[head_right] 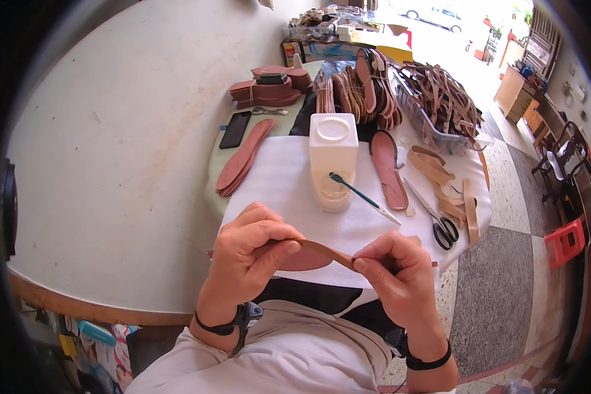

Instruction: Apply adhesive to the edges and surface of shoe insoles using a brush.

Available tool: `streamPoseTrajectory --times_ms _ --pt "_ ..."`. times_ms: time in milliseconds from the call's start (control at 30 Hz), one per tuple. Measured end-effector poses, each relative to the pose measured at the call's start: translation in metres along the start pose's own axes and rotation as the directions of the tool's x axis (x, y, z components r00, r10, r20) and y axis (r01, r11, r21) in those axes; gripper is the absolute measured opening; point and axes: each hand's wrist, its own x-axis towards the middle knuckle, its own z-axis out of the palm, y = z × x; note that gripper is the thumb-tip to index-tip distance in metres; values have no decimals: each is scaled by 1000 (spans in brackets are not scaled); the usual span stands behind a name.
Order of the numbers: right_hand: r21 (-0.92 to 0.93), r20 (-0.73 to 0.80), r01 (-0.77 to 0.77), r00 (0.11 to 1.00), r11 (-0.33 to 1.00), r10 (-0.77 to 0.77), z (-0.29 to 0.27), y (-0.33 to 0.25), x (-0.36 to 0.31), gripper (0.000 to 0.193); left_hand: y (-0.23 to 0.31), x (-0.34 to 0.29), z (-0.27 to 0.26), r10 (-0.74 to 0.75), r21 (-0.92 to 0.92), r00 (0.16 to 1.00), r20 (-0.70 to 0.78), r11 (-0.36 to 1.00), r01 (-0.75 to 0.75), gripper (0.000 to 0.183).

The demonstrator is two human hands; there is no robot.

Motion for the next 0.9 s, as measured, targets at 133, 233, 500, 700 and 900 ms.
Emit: streamPoseTrajectory --times_ms 133,233,500,700,900 --pt "112 -26 45 999 993 -43 10 13 -2 6 0 -6 -3 -54 -47 998 -28 998 52 7" --pt "131 -36 87 996 988 -83 17 19 -2 6 1 -9 -4 -116 -104 992 -46 988 111 6" --pt "173 -77 146 988 974 -135 38 30 -2 7 -2 -15 -2 -230 -189 968 -102 960 208 6" --pt "161 -103 185 980 969 -170 44 35 -2 6 -7 -17 1 -239 -216 966 -100 953 213 7" --pt "129 -134 238 966 963 -221 51 36 -6 8 -8 -19 6 -251 -274 962 -109 938 214 7"
